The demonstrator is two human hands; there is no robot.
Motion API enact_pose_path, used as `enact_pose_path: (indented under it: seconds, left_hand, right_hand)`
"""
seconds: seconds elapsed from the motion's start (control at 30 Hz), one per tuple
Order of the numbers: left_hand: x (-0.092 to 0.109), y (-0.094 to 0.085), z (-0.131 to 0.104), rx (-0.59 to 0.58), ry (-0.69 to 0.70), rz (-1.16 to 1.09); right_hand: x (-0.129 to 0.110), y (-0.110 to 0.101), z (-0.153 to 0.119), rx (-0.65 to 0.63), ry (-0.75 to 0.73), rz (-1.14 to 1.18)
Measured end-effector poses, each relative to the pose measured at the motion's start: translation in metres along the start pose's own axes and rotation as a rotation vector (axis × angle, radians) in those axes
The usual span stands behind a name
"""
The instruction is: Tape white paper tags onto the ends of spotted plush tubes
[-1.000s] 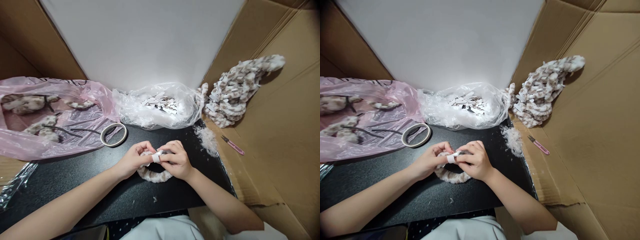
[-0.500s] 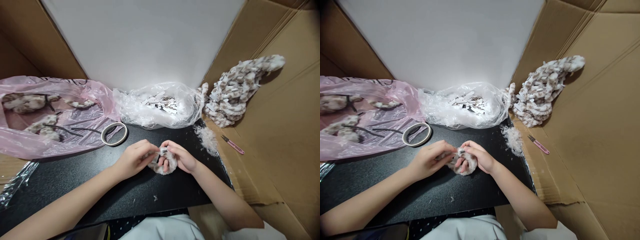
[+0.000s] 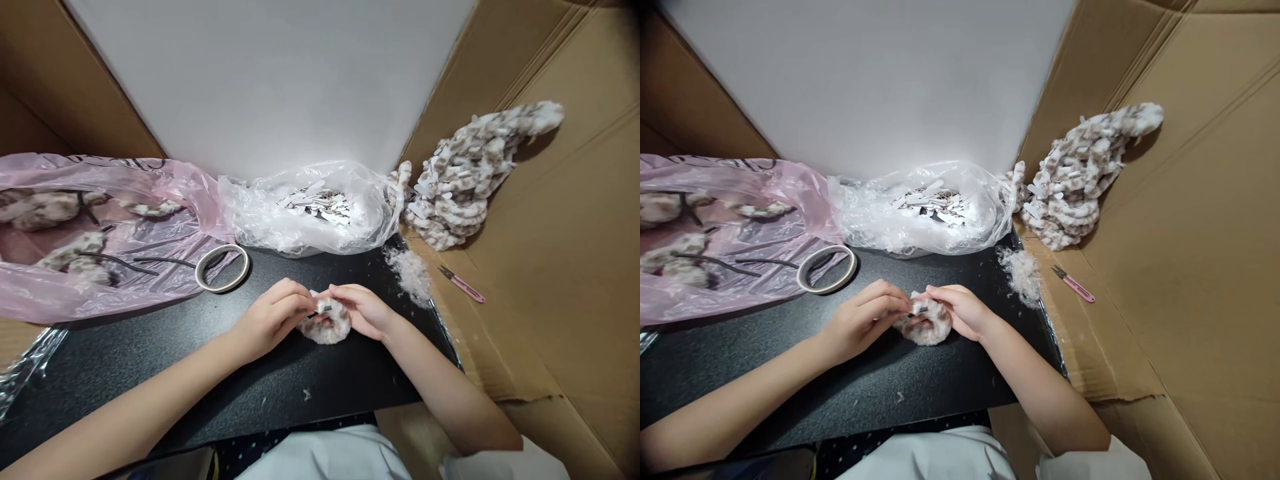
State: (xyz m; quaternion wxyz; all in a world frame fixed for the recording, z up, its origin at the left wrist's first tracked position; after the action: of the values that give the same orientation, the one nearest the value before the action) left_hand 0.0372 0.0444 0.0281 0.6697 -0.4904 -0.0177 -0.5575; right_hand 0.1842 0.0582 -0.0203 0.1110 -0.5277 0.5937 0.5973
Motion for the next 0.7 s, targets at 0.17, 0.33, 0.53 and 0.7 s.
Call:
enact_pose_path:
  seconds: [0.17,0.33,0.53,0.7]
  left_hand:
    - [0.004,0.006,-0.002,-0.045,0.028,-0.067]
    - [0.0,0.004,-0.001,0.014,-0.035,-0.09]
    - [-0.002,0.003,-0.001,0.011,-0.112,-0.129]
    - [-0.01,0.003,-0.002,0.033,-0.302,-0.143]
  right_hand:
    - [0.0,-0.002,-0.001,0.069,-0.01,-0.064]
    - [-0.007,0.0,-0.002,0.066,-0.165,-0.17]
    - [-0.008,-0.001,-0.001,0.009,-0.232,-0.269]
    - [-0.02,0.005,-0.005,-0.029,-0.488,-0.592]
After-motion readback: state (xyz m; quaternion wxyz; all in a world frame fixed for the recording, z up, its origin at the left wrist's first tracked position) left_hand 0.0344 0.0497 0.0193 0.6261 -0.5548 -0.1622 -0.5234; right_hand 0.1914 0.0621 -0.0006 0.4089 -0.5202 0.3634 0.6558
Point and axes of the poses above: each hand's wrist, its own z-axis towards the middle knuckle, its own y-axis out of the palm, x = y × z, the point moved 5 cm from there along z, towards the middle knuckle, and after that the axes turned 11 degrees about -y, right-handed, at the moved point
